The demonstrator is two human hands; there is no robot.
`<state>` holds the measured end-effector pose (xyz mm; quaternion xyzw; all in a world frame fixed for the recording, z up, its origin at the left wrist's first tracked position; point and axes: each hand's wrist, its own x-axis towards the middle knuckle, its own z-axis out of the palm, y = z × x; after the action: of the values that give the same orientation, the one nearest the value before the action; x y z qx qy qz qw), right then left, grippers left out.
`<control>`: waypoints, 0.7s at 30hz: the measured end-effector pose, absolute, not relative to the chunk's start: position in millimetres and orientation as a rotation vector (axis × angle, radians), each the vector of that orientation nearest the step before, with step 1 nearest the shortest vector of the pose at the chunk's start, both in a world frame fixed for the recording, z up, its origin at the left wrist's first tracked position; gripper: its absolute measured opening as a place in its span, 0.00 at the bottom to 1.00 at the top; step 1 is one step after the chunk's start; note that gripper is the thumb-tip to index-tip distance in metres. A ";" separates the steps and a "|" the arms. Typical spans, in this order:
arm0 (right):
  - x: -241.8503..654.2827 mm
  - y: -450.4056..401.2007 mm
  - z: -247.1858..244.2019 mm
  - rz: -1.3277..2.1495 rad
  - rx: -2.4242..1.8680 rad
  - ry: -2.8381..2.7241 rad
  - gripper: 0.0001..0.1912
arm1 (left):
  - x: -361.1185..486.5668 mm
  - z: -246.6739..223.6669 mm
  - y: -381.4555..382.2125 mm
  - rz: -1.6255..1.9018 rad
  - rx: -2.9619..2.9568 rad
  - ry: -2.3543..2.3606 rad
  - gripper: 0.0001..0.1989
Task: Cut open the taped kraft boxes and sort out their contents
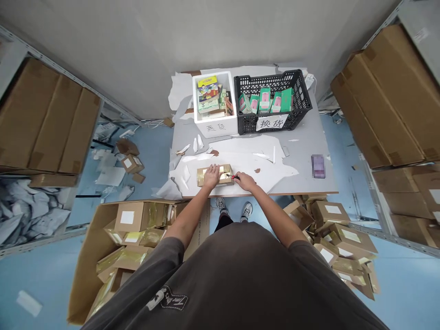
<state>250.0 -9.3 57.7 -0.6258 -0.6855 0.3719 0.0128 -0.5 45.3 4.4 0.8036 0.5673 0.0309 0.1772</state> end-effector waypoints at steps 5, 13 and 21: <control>225.3 -2.9 66.9 1.047 -2.038 -2.331 0.17 | -0.1 -12.0 37.1 0.298 2.249 1.608 0.26; 282.4 19.5 59.6 0.867 -2.401 -2.118 0.18 | -5.9 -23.7 26.4 0.450 2.254 1.571 0.24; 365.2 8.4 32.4 1.000 -2.172 -1.224 0.22 | -3.3 7.4 24.1 0.252 2.118 1.586 0.28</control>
<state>365.2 8.4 32.4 -0.7877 -0.4438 0.3628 0.2257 -3.3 24.1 7.4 0.7736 0.5795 0.0921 0.2394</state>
